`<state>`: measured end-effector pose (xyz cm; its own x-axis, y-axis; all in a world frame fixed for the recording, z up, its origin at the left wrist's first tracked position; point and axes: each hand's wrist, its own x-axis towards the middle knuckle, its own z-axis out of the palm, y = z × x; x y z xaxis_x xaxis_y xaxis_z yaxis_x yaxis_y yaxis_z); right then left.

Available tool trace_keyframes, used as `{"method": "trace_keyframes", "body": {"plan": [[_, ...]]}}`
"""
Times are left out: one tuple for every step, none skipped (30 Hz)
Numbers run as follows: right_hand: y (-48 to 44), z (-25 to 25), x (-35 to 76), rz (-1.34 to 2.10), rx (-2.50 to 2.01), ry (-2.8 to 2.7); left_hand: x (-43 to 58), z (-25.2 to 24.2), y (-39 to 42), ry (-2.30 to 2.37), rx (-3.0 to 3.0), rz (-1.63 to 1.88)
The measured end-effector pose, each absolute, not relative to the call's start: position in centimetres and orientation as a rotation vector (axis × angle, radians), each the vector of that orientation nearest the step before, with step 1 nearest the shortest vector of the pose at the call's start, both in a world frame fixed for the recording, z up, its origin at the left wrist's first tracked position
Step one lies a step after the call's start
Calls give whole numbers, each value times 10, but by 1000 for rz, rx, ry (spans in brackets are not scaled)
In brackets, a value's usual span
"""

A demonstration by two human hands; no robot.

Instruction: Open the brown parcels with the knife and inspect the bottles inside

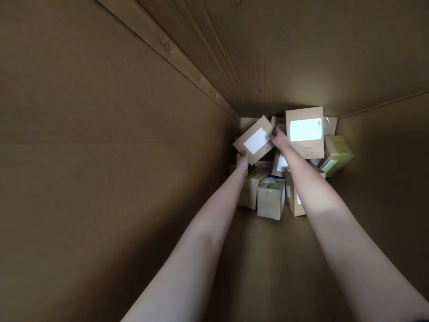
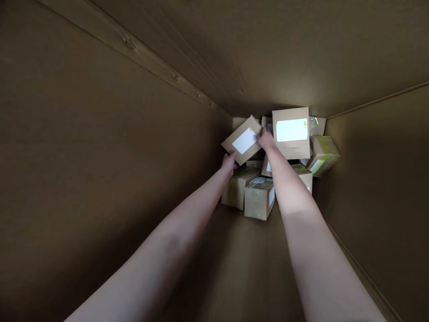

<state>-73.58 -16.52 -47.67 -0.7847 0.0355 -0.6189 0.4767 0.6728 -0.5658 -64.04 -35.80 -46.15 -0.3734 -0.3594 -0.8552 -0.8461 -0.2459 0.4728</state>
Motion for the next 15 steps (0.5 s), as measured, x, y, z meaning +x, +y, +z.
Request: {"method": "trace_keyframes", "body": {"plan": [[-165,-483,-736,-1024,408,2287,-642,-463,-357,1595,-1460,1653],[-165,-490,-735,-1045,421,2272,-643,-465,-357,1565,-1457,1670],[-165,-495,-735,-1060,435,2263,-643,-467,-356,1534,-1456,1687],[-166,-499,-734,-1062,450,2262,-643,-469,-356,1503,-1459,1701],[-166,-502,-734,-1050,467,2264,-642,-471,-356,1477,-1462,1714],[-166,-504,-734,-1024,484,2267,-641,-473,-356,1457,-1465,1726],[-166,-504,-734,-991,499,2265,-640,-475,-356,1444,-1468,1737],[-167,-503,-734,-959,510,2258,-639,-476,-355,1436,-1472,1747],[-167,-502,-734,-931,516,2247,-637,-477,-355,1432,-1478,1756],[-167,-499,-733,-911,515,2237,-636,-478,-355,1428,-1488,1762],[-168,-496,-732,-900,508,2233,-634,-477,-354,1422,-1501,1767],[-169,-493,-730,-894,496,2237,-633,-476,-354,1414,-1518,1777],[-170,-489,-727,-891,482,2251,-632,-475,-353,1406,-1537,1796],[-172,-484,-724,-891,468,2272,-630,-472,-353,1403,-1559,1824],[-175,-479,-719,-895,457,2300,-629,-469,-354,1404,-1587,1859]]}}
